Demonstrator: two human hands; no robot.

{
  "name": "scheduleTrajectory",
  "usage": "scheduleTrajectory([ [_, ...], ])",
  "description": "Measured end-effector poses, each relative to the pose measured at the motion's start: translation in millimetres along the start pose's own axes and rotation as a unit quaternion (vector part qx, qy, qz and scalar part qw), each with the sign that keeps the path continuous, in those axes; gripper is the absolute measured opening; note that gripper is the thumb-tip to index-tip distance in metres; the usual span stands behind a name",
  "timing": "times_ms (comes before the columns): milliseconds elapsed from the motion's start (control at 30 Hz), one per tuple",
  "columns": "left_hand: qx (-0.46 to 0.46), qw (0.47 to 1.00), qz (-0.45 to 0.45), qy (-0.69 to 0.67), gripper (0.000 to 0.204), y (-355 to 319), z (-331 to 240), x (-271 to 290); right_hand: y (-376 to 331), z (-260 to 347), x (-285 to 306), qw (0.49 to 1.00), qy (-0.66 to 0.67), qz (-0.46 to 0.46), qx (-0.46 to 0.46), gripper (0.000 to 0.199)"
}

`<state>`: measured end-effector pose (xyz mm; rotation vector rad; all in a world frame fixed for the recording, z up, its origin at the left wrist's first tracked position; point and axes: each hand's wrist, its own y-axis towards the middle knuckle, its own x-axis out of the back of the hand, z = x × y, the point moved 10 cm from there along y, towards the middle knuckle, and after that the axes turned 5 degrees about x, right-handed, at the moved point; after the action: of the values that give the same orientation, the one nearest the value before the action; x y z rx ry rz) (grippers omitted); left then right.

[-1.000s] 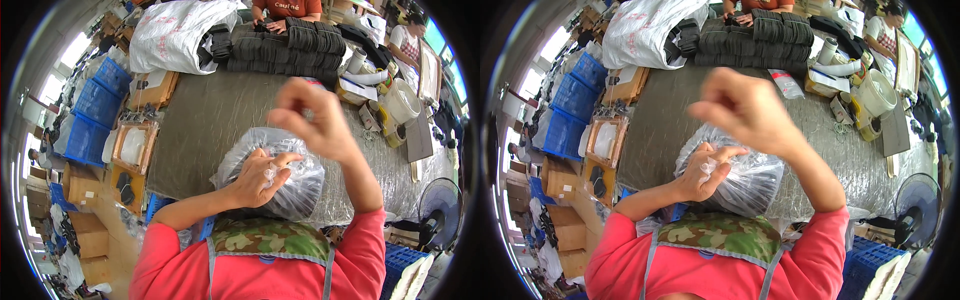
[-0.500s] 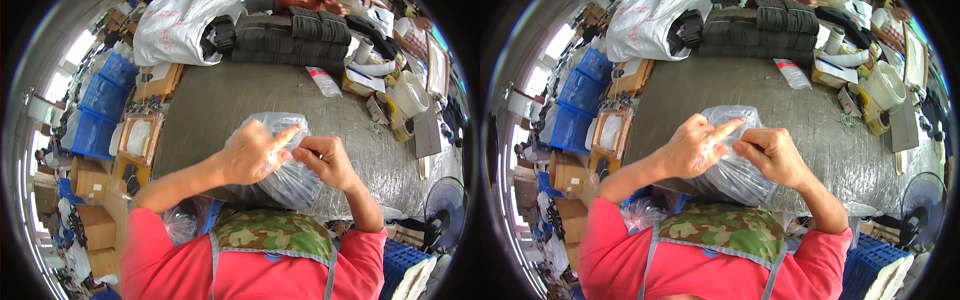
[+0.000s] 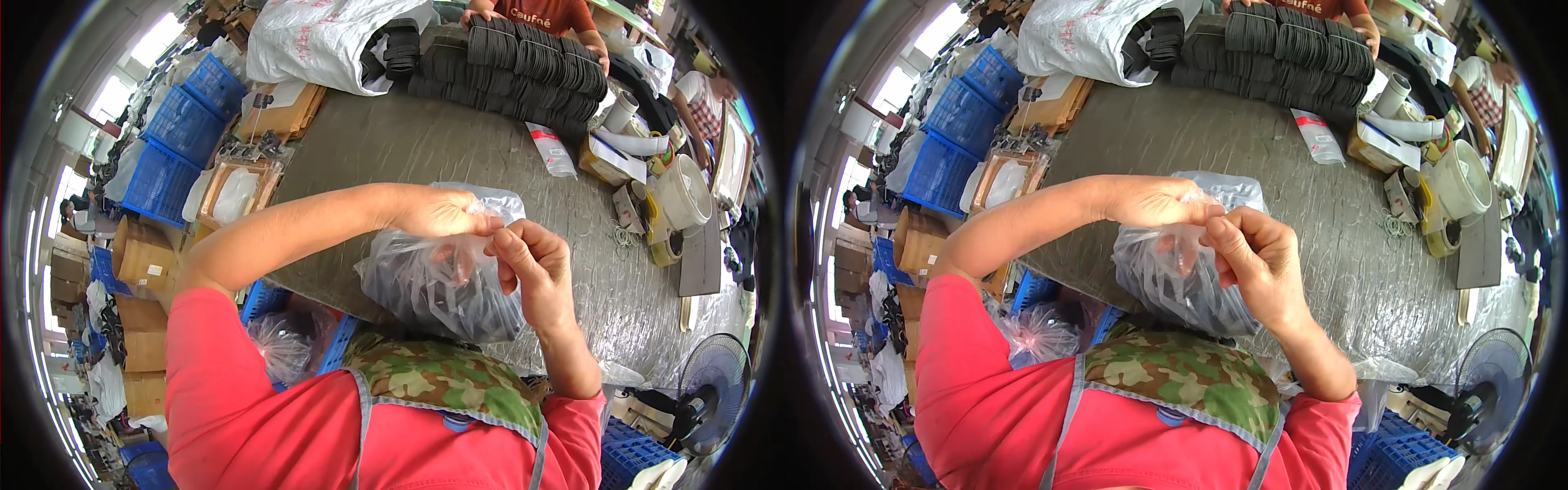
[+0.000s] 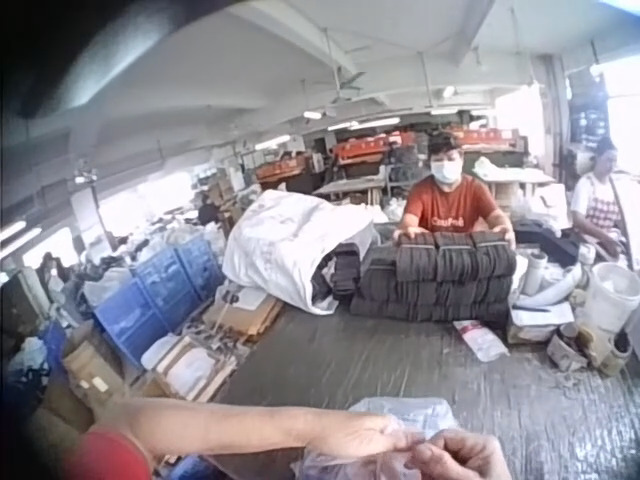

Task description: Packing stacks of black insoles into plastic bags and tying them shut.

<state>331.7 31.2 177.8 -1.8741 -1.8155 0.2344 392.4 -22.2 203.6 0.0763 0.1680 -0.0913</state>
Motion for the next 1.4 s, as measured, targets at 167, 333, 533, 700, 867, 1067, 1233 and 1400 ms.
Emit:
scheduleTrajectory([
  [167,-0.051,0.997,0.034,-0.056,0.051,-2,-23,-4,-11,4,-11,0.997,-0.014,-0.048,0.066,0.021],
  [333,-0.083,0.995,0.005,-0.062,0.055,1,-17,-7,-21,0,-15,0.993,-0.084,-0.061,0.064,0.015],
  [533,-0.073,0.997,-0.022,-0.011,0.054,1,-21,-3,-24,20,-27,0.91,-0.316,-0.034,0.266,0.011],
  [700,-0.059,0.998,-0.011,-0.007,0.05,2,-23,-6,-18,19,-31,0.926,-0.266,-0.009,0.266,0.016],
  [867,-0.043,0.998,-0.036,0.037,0.039,2,-24,-3,-33,35,-48,0.799,-0.464,0.054,0.38,0.018],
  [1067,-0.104,0.98,-0.161,0.057,0.021,-12,-36,4,-33,25,-16,0.788,-0.5,-0.031,0.357,0.021],
  [1233,-0.159,0.979,-0.117,-0.048,0.023,-15,-34,-3,-21,26,3,0.871,-0.387,-0.106,0.283,0.018],
  [1400,-0.13,0.989,-0.051,-0.055,0.027,-12,-23,-6,-15,17,11,0.912,-0.31,-0.104,0.247,0.019],
])
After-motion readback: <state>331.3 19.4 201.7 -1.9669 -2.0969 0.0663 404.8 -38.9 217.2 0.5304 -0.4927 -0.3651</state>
